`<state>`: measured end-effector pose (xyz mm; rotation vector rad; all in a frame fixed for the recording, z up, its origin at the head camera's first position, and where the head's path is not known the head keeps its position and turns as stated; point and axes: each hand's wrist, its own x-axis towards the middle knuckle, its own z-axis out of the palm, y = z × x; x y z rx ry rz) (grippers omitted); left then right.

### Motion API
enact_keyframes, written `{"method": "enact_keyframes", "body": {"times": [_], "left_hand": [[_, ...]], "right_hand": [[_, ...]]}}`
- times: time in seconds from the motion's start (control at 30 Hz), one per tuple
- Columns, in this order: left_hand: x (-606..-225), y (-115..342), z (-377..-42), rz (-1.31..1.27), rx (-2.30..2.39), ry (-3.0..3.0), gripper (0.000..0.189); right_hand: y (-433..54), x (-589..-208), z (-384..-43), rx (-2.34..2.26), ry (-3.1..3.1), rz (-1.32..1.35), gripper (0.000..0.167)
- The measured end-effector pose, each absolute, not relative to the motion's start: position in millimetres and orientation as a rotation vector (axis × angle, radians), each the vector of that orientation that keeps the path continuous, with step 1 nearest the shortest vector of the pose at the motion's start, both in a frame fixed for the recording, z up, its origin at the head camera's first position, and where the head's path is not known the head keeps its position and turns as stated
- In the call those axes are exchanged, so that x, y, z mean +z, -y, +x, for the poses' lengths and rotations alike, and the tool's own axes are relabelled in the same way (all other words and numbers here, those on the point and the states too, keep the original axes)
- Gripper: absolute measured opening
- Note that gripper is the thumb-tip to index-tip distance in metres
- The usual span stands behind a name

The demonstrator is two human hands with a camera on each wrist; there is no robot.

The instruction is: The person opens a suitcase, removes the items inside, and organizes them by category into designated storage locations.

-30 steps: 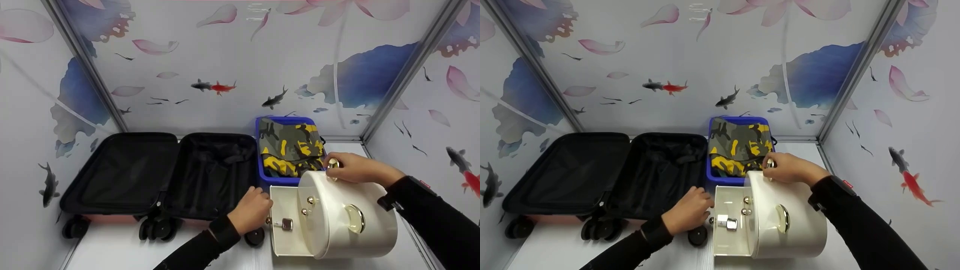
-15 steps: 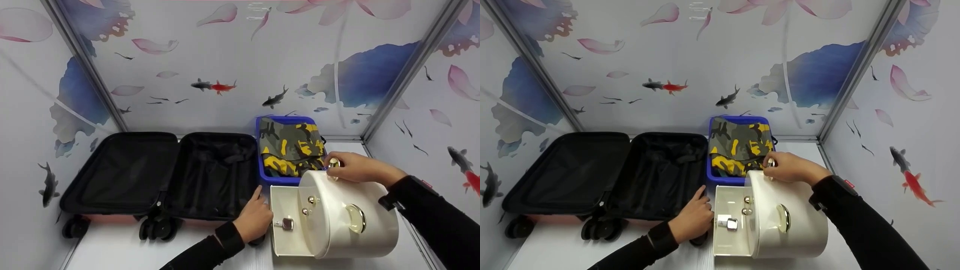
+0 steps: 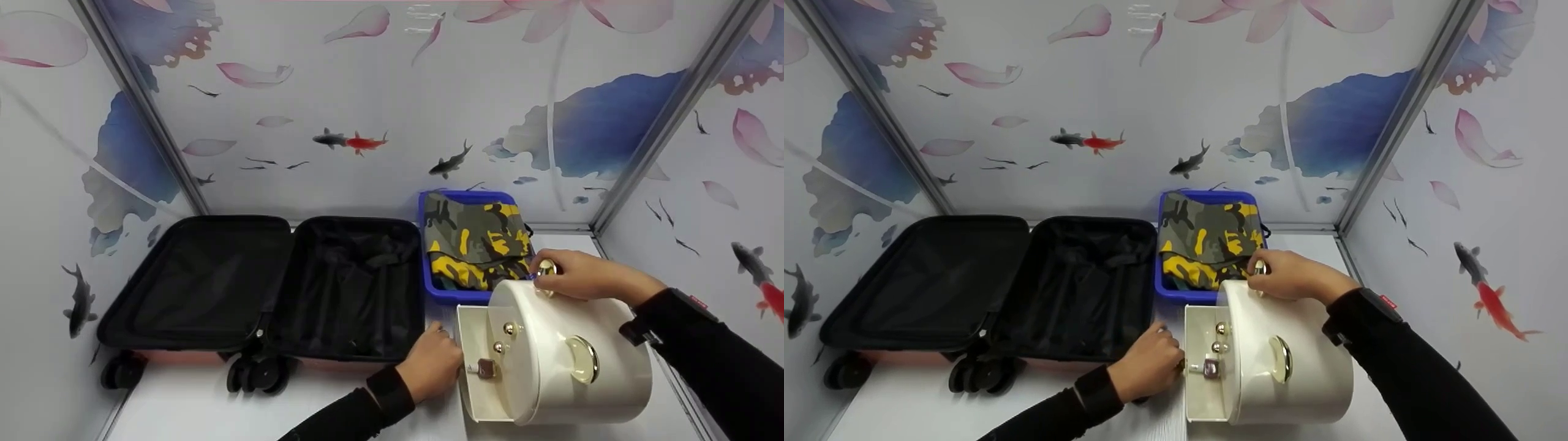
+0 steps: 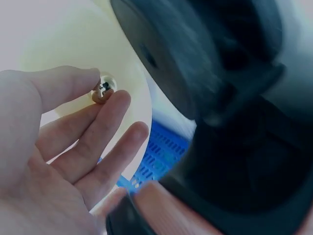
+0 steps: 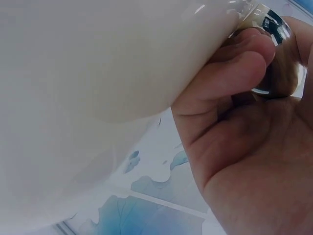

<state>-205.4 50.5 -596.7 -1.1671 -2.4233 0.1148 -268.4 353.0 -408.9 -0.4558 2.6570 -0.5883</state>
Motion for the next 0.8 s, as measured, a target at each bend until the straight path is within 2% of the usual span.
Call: {"method": "enact_keyframes", "body": {"times": [0.27,0.8], "left_hand": [[-607,-69,-203,-1.109,0.067,2.497,0.018],[-617,-94,-208,-1.174,-0.115,2.443,0.017]], "right_hand": [[-352,-407,-268,-0.571,-2.659,-0.475,0.033],[-352,-405,-268,-0.596,-2.654,-0.484,0.032]]}}
